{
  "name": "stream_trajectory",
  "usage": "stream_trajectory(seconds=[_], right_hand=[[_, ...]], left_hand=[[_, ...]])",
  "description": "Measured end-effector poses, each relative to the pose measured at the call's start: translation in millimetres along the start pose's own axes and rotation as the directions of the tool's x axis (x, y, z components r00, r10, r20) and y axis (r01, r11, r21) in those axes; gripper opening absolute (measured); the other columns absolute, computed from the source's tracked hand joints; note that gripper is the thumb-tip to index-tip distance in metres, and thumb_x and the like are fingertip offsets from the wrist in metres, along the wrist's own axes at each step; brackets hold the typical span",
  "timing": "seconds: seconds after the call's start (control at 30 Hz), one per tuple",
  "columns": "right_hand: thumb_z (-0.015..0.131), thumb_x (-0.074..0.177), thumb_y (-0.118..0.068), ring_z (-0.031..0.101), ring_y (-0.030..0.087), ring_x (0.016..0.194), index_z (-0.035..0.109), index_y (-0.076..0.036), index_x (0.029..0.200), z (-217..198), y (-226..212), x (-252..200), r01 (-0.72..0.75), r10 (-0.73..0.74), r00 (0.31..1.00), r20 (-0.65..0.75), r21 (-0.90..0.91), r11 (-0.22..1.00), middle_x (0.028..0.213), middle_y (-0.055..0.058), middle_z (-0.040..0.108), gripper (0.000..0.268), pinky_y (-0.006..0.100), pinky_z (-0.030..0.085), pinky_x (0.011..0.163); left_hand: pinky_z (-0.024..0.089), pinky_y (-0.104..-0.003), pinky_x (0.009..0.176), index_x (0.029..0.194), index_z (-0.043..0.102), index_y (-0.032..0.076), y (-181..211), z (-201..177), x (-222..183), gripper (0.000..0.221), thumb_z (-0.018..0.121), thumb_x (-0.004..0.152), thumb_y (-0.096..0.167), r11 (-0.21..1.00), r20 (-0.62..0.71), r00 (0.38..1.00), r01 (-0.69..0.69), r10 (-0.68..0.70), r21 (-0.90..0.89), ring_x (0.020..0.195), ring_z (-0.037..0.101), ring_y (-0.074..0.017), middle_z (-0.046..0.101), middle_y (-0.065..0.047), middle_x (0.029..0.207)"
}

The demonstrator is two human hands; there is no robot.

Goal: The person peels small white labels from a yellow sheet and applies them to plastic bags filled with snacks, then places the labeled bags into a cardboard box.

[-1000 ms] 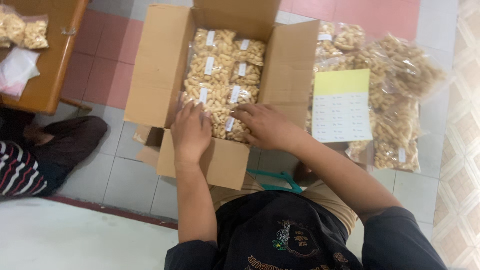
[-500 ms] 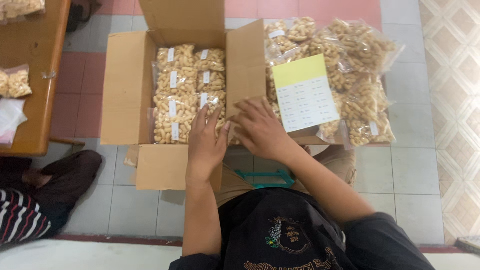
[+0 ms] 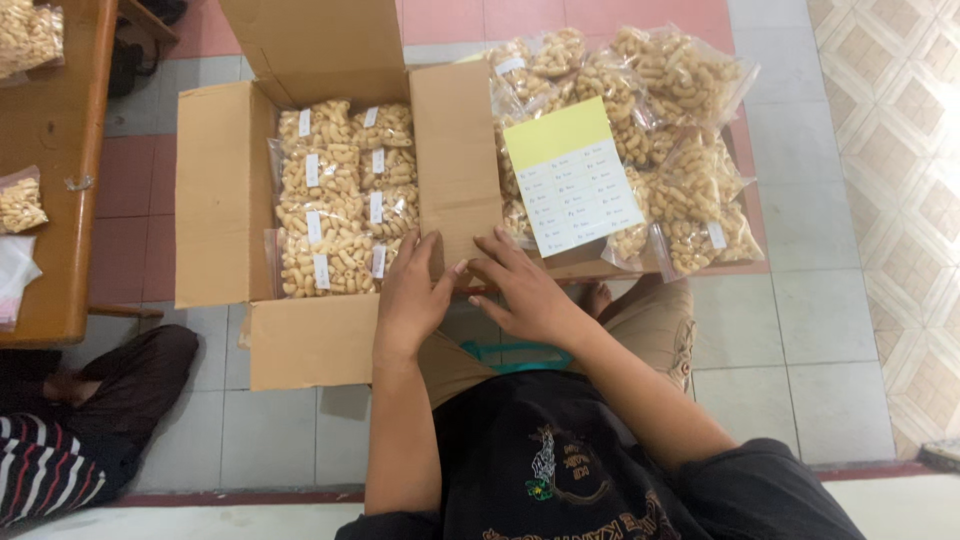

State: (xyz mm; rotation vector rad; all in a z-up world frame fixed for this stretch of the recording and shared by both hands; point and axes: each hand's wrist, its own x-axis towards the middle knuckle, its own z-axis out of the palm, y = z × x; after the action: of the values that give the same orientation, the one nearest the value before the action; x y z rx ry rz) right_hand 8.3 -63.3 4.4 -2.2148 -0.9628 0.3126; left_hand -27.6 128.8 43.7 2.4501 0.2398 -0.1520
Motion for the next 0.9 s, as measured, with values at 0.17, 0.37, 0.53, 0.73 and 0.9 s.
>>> stream_trajectory(seconds=[0.17,0.37,0.53,0.73,0.9], right_hand=[[0.072,0.096,-0.025,0.027,0.055,0.149,0.060,-0.003,0.139,-7,-17,-7,-0.007,0.006,0.999,0.037,0.031,1.000,0.152,0.027,0.045,0.050,0.061,0.033,0.120],[0.072,0.095,-0.026,0.024,0.055,0.150,0.059,-0.006,0.138,6,-15,-16,-0.012,0.008,0.999,0.037,0.101,0.995,0.155,0.025,0.042,0.049,0.063,0.031,0.120],[0.072,0.095,-0.027,0.024,0.055,0.150,0.058,-0.009,0.140,3,-12,-20,0.011,-0.013,1.000,0.021,0.093,0.996,0.155,0.023,0.043,0.050,0.067,0.027,0.120],[0.072,0.095,-0.022,0.035,0.053,0.147,0.066,-0.005,0.128,-27,-18,-21,0.091,-0.075,0.990,-0.118,0.136,0.987,0.151,0.024,0.049,0.037,0.070,0.029,0.116],[0.072,0.092,-0.010,0.046,0.046,0.143,0.071,-0.003,0.117,-45,-8,-31,0.152,-0.107,0.958,-0.266,0.156,0.976,0.140,0.024,0.057,0.026,0.063,0.037,0.117]], left_hand=[[0.041,-0.060,0.111,0.145,0.054,0.001,4,-3,-4,0.061,0.065,0.100,0.041,1.000,0.009,1.000,-0.006,0.006,-0.013,0.138,0.047,-0.0526,0.042,-0.032,0.153],[0.040,-0.059,0.112,0.143,0.056,0.000,1,0,-6,0.059,0.065,0.100,0.041,1.000,-0.009,1.000,-0.012,0.012,-0.025,0.138,0.047,-0.0533,0.043,-0.032,0.152],[0.040,-0.061,0.112,0.143,0.055,0.000,3,3,-7,0.060,0.064,0.101,0.041,0.999,-0.023,1.000,-0.019,0.019,-0.029,0.138,0.046,-0.0544,0.044,-0.033,0.151],[0.036,-0.064,0.113,0.143,0.056,-0.001,40,-3,-17,0.049,0.057,0.106,0.030,0.990,-0.084,0.989,-0.124,0.118,-0.066,0.140,0.041,-0.0579,0.040,-0.037,0.151],[0.037,-0.062,0.113,0.141,0.057,-0.001,61,0,-18,0.047,0.057,0.107,0.030,0.970,-0.127,0.973,-0.206,0.190,-0.130,0.142,0.039,-0.0562,0.041,-0.035,0.150]])
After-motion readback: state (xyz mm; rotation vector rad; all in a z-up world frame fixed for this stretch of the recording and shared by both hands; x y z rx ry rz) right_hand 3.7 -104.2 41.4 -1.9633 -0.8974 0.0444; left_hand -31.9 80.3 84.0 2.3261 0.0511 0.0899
